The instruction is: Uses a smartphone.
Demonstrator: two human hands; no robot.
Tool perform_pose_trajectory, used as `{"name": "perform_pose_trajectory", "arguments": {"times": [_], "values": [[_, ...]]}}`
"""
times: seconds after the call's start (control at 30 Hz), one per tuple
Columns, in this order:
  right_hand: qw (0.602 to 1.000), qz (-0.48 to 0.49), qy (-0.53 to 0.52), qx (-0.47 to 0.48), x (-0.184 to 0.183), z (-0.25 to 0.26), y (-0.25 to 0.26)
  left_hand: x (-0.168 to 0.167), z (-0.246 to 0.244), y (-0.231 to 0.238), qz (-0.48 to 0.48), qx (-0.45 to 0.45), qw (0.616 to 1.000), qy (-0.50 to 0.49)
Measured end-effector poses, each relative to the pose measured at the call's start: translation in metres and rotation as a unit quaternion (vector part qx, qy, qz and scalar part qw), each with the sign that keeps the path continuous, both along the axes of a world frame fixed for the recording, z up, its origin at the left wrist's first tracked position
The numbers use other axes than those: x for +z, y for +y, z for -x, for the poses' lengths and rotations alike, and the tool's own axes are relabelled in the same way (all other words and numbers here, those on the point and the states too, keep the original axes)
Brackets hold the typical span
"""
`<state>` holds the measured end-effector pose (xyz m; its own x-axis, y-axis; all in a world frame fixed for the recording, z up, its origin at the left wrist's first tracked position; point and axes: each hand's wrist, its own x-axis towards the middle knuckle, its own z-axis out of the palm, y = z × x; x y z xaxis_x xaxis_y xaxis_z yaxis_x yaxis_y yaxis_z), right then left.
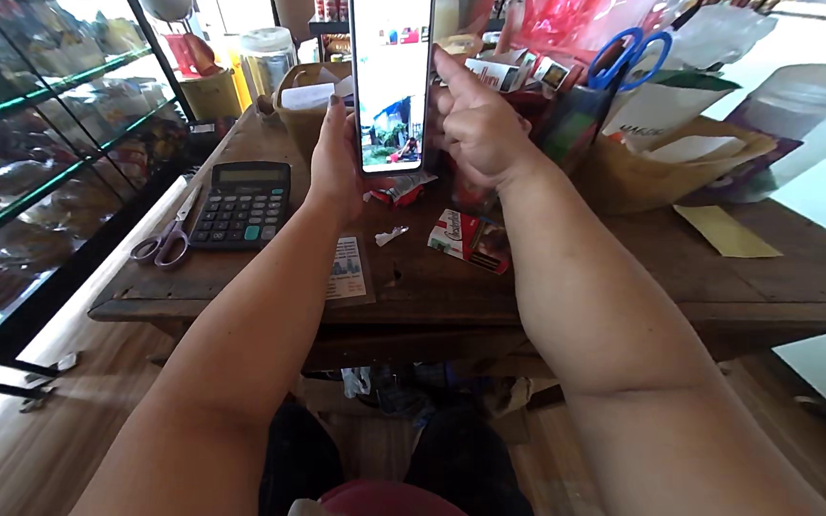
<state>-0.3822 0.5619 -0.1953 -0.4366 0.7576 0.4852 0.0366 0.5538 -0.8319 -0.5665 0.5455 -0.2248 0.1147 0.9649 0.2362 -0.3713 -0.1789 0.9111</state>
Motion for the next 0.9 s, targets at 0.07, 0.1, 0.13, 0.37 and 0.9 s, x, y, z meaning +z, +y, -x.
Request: {"name": "perform_pose_trajectory", "arguments": {"times": [0.07,0.1,0.13,0.37,0.9], "values": [[1.000,0.002,0.003,0.001,0.000,0.000,0.000,0.001,0.000,0.000,0.003,0.001,1.000,-0.003],[1.000,0.002,0.003,0.000,0.000,0.000,0.000,0.001,0.000,0.000,0.005,0.000,1.000,-0.004],[1.000,0.002,0.000,-0.002,0.001,0.000,0.000,0.001,0.000,0.000,0.006,-0.001,1.000,-0.004],[1.000,0.002,-0.006,-0.002,0.000,0.000,0.001,0.001,0.000,-0.001,0.011,0.000,1.000,0.000],[0.994,-0.006,-0.065,-0.091,-0.009,0.010,0.000,0.003,-0.001,0.000,0.050,0.075,0.996,-0.019]]}}
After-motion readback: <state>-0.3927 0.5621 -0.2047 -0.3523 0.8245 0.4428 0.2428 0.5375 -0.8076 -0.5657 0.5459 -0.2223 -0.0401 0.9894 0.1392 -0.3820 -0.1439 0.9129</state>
